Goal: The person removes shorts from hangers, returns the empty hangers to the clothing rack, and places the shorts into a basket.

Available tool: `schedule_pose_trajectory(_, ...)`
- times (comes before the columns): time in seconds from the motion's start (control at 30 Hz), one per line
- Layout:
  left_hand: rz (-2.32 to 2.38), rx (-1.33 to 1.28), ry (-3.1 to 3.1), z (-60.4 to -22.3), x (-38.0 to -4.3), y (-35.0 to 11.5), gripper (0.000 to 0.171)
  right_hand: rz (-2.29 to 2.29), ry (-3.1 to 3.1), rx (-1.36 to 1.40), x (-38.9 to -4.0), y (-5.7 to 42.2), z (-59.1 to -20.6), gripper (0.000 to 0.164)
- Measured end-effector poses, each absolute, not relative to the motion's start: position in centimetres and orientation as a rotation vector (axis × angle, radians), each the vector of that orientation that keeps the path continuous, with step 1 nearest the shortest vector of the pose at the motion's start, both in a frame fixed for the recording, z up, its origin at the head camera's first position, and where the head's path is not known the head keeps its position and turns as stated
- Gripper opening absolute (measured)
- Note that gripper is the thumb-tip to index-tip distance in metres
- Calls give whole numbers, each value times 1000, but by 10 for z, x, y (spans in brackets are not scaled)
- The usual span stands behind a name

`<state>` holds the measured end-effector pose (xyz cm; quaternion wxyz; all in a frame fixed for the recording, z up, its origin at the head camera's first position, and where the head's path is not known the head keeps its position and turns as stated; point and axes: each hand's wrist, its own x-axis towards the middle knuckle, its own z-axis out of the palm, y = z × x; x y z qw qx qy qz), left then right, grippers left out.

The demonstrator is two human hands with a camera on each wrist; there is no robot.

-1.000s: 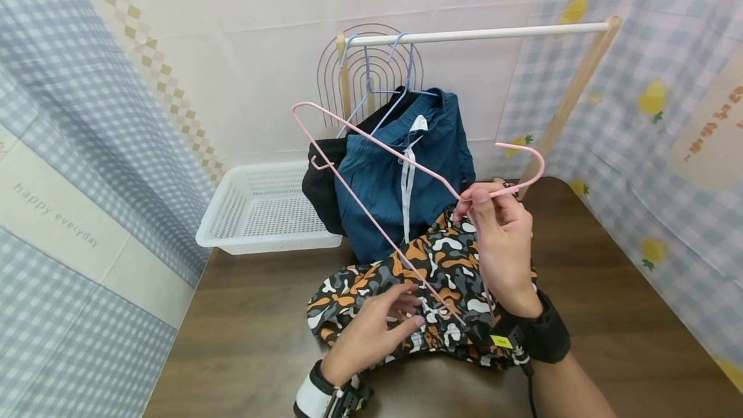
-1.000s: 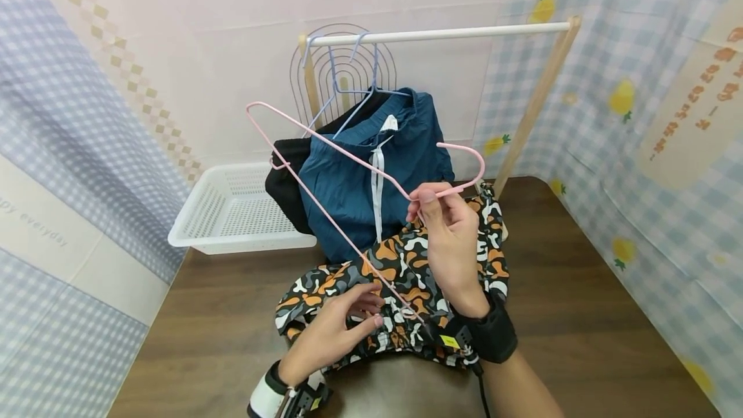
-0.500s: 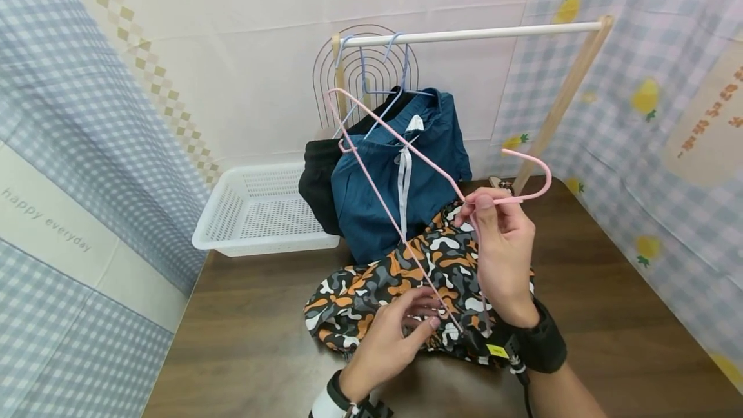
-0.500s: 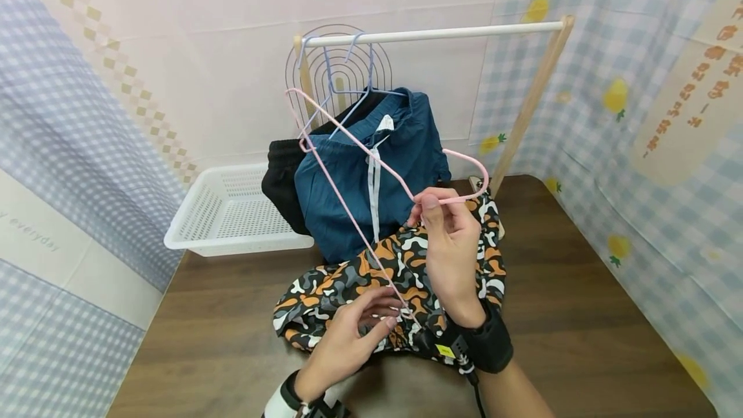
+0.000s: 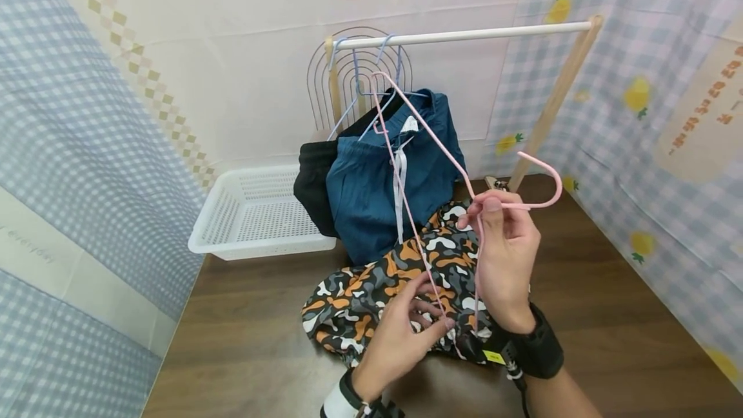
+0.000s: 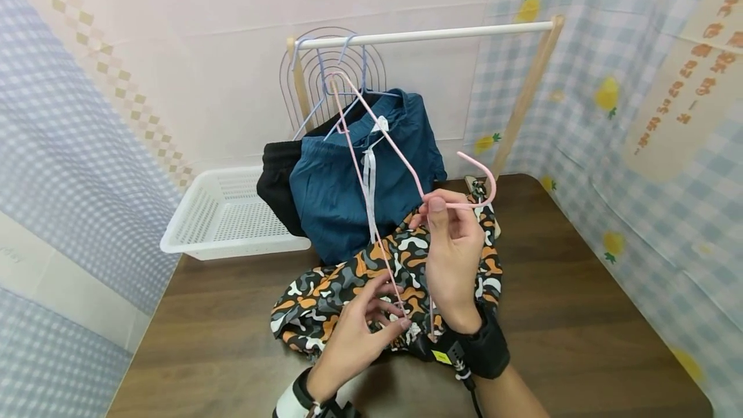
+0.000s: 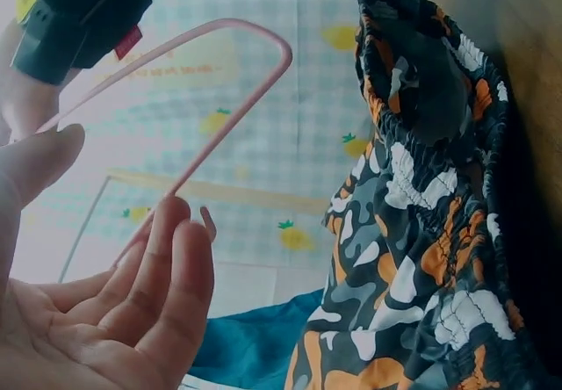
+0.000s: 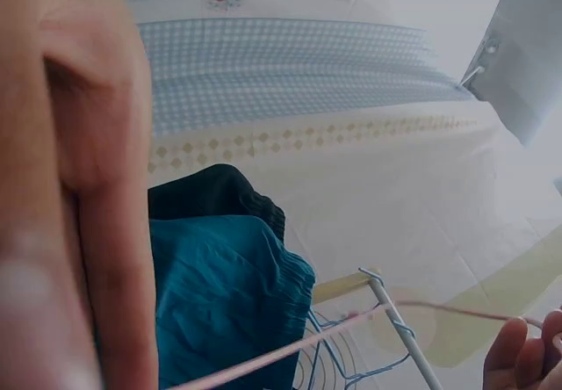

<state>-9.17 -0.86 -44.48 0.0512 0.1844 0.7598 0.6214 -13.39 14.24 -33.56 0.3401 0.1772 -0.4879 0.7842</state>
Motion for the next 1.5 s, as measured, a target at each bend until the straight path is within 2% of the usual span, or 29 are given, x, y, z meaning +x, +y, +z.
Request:
schedule_pose_trajectory(0.23, 1765, 639, 2488, -444, -94, -5, 88, 2017, -1233, 474, -135, 136, -337, 20)
schedule_pose_trajectory(0.97, 1955, 744, 2212, -448, -98, -13, 100, 1987, -1184, 512, -145, 125, -335, 22)
schedule_pose_trajectory(1.17, 1979, 750, 2187, -443, -100, -16, 100, 1968, -1188, 533, -149, 124, -332, 23)
schedule_pose_trajectory(1.5, 1976, 697, 2226, -444, -107, -20, 85, 1864, -1371, 530, -154, 130, -331, 25)
